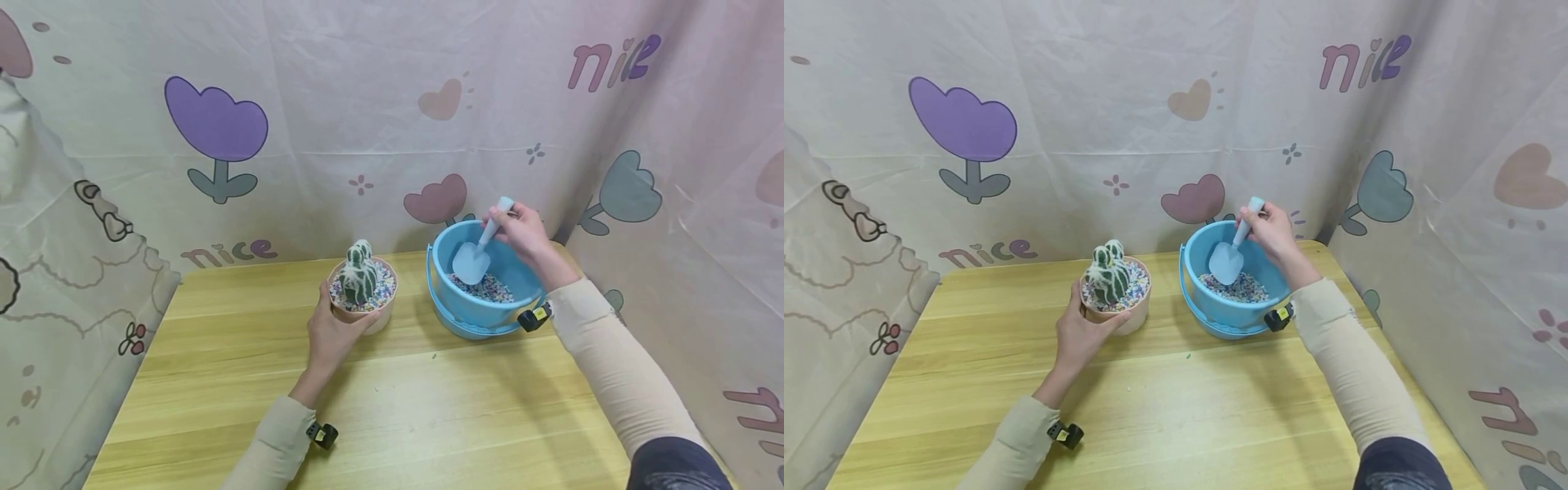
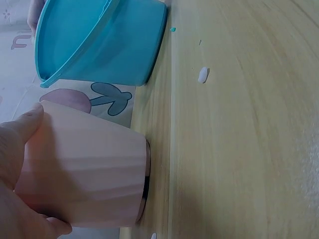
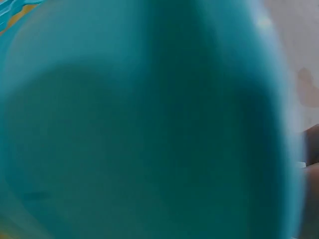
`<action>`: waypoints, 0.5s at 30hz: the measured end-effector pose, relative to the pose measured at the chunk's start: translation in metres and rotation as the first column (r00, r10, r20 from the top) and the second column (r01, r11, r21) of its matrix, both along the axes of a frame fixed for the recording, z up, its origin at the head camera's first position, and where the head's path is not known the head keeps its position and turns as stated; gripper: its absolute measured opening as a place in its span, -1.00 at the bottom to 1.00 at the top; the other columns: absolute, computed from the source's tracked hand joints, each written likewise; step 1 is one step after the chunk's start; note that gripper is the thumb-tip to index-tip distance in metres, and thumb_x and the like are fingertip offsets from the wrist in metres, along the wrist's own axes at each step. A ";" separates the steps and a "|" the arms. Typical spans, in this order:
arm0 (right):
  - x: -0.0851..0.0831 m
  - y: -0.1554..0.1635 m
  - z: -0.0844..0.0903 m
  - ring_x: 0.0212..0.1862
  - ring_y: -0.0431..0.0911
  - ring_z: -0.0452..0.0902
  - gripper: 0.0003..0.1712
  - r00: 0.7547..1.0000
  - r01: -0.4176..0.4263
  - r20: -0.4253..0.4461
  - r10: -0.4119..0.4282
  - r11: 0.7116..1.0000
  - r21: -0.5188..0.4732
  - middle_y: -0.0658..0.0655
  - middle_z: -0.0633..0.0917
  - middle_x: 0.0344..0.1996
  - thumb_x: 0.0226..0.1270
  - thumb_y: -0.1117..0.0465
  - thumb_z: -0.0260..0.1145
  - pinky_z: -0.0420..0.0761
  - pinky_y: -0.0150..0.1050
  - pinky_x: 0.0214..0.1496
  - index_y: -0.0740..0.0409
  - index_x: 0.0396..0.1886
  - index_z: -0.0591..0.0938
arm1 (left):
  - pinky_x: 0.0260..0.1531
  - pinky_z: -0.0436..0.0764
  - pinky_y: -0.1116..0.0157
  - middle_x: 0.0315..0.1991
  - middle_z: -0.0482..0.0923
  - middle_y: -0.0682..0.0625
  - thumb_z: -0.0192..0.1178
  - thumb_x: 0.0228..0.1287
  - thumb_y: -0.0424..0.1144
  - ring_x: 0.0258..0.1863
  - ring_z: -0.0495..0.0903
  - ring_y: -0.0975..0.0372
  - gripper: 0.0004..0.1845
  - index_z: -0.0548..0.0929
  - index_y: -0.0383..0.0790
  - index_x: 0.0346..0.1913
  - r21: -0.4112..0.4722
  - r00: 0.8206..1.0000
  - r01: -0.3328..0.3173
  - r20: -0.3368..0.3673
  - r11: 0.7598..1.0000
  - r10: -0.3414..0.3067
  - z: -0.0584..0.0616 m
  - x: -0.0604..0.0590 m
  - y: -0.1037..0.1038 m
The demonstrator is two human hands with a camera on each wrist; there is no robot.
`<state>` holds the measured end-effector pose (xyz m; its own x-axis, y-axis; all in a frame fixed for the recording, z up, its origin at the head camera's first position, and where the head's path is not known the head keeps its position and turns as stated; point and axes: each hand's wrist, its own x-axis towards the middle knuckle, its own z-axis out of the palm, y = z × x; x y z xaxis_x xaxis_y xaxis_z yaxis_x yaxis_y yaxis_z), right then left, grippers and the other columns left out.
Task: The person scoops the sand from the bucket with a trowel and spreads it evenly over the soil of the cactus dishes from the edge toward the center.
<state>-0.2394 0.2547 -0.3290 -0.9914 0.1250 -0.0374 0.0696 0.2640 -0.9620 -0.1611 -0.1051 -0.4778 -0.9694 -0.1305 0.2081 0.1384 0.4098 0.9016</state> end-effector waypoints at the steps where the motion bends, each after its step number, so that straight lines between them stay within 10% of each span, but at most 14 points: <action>1: -0.001 -0.001 -0.002 0.41 0.17 0.54 -0.47 1.000 -0.013 0.007 0.013 1.000 0.017 0.38 0.60 0.31 0.68 0.03 0.17 0.54 0.08 0.53 0.32 0.38 0.44 | 0.51 0.45 -0.14 0.52 0.43 -0.14 0.72 -0.14 0.18 0.50 0.43 -0.06 0.36 0.10 0.02 0.69 0.001 1.000 0.001 0.000 1.000 -0.001 0.000 0.000 0.000; 15: -0.006 -0.001 -0.019 0.51 0.24 0.42 -0.47 0.989 -0.139 0.073 0.131 0.983 0.121 0.44 0.55 0.39 0.72 0.07 0.11 0.42 0.18 0.60 0.38 0.40 0.41 | 0.49 0.47 -0.18 0.51 0.44 -0.19 0.74 -0.16 0.16 0.49 0.44 -0.11 0.38 0.11 -0.06 0.69 -0.001 1.000 -0.001 -0.010 1.000 0.001 0.001 0.000 0.000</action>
<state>-0.2455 0.2537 -0.3479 -0.9955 -0.0018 -0.0946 0.0863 0.3935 -0.9153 -0.1616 -0.1051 -0.4770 -0.9671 -0.1313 0.2177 0.1468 0.4108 0.8998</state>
